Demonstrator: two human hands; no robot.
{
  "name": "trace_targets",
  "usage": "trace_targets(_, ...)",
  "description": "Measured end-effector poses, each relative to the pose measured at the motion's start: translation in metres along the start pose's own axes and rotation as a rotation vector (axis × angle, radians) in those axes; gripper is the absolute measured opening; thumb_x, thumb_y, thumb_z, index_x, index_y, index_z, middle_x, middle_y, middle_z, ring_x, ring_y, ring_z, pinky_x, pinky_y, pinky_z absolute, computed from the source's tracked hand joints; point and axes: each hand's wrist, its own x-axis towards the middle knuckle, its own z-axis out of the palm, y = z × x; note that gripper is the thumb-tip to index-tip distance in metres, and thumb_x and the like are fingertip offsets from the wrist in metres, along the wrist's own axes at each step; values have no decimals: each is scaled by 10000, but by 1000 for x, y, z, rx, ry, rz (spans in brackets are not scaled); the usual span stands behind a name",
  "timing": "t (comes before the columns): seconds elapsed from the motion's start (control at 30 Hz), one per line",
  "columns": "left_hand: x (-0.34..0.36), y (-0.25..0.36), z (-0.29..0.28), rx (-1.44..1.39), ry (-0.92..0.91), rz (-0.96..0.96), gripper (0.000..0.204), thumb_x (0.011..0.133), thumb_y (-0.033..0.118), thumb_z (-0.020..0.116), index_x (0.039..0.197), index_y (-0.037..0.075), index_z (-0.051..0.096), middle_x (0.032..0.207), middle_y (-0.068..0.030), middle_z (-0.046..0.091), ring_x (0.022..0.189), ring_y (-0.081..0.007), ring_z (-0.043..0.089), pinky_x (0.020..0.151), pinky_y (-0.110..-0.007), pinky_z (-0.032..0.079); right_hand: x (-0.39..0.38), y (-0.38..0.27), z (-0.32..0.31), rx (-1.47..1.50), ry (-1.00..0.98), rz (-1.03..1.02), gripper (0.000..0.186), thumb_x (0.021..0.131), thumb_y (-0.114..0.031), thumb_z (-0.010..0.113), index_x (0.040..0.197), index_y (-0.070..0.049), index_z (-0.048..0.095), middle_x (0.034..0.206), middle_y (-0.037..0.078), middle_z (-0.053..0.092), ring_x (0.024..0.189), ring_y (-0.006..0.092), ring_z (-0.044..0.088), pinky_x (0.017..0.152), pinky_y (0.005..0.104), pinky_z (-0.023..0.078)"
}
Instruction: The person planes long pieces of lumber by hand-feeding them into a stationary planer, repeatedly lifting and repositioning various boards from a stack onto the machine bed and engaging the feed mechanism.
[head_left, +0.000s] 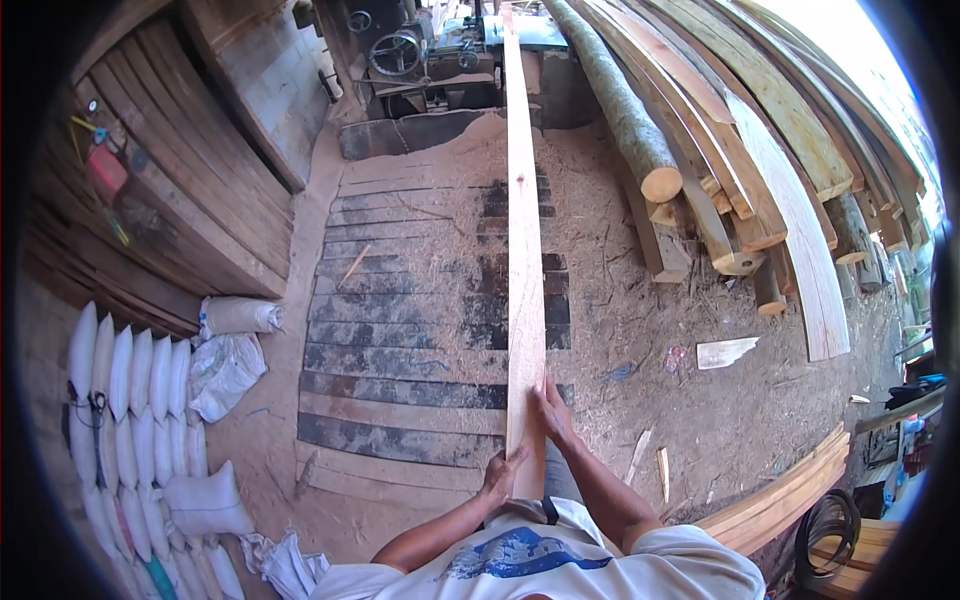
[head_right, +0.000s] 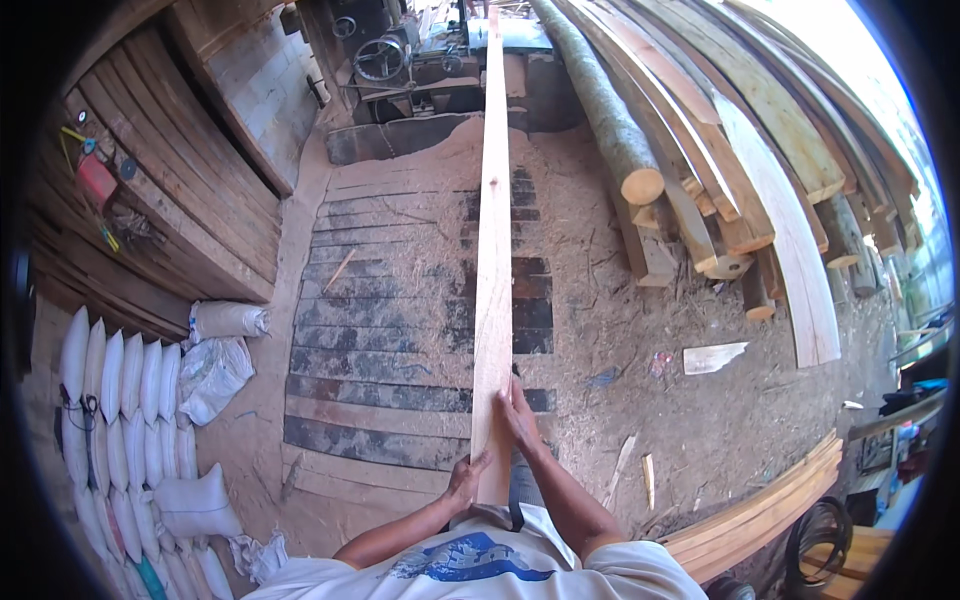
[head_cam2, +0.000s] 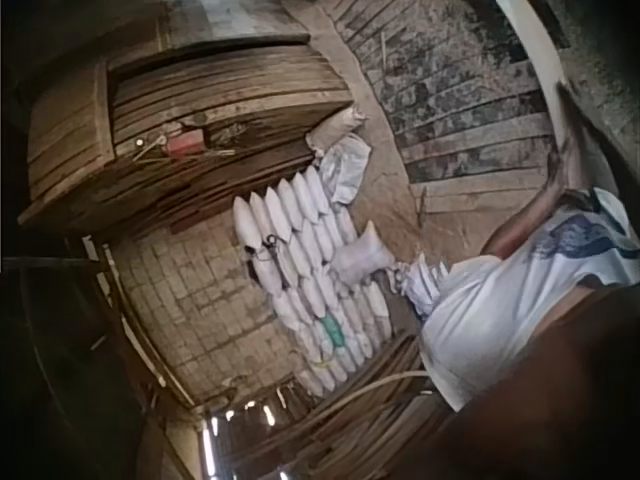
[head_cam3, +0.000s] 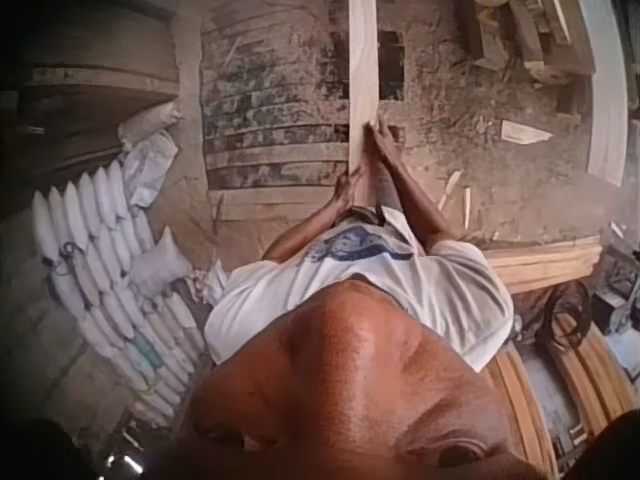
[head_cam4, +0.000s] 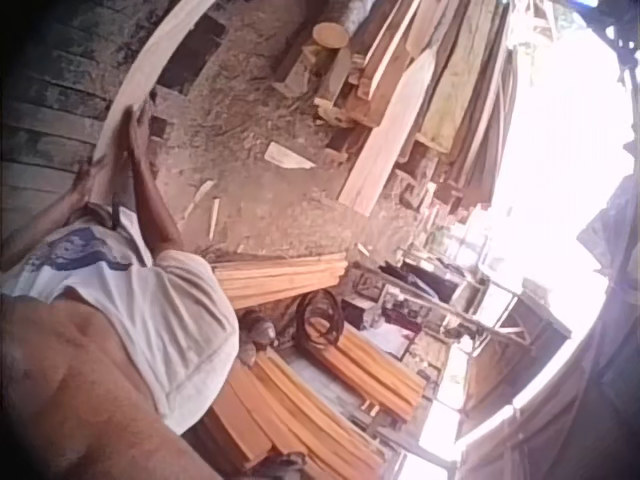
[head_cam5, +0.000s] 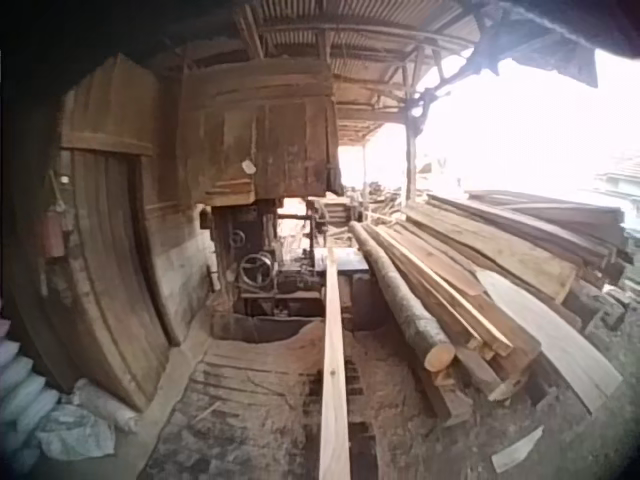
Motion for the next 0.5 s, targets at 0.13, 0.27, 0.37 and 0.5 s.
trace_targets(0.13,-128,-65,-19,-5,-25,-84,564,833,432,702,1199,19,585,956,-82,672,847,-194,658,769,-317,527,-45,1,15,162,22,29,641,986,-372,456,1503,-68,232,1470,166,400,1330,254,408,1077,316,322)
trace_targets(0.27,-220,-145,-46,222,-16,-121,541,786,417,748,1137,22,632,936,-113,692,822,-211,676,741,-329,542,-105,11,27,333,15,-30,585,1004,-295,462,1496,-52,257,1472,127,398,1325,197,385,1079,293,305)
trace_targets(0.37,-281,-182,-60,285,1,-193,529,777,394,762,1127,15,641,955,-132,697,838,-208,677,747,-329,543,-168,37,38,310,12,-21,564,1007,-279,461,1492,-59,276,1470,111,403,1315,183,389,1078,287,305)
trace_targets(0.5,-345,-240,-74,213,-5,-260,518,782,369,763,1130,5,638,964,-137,696,844,-212,678,744,-328,543,-250,85,48,307,22,-57,553,1007,-264,463,1490,-63,285,1473,96,403,1311,171,390,1078,281,301)
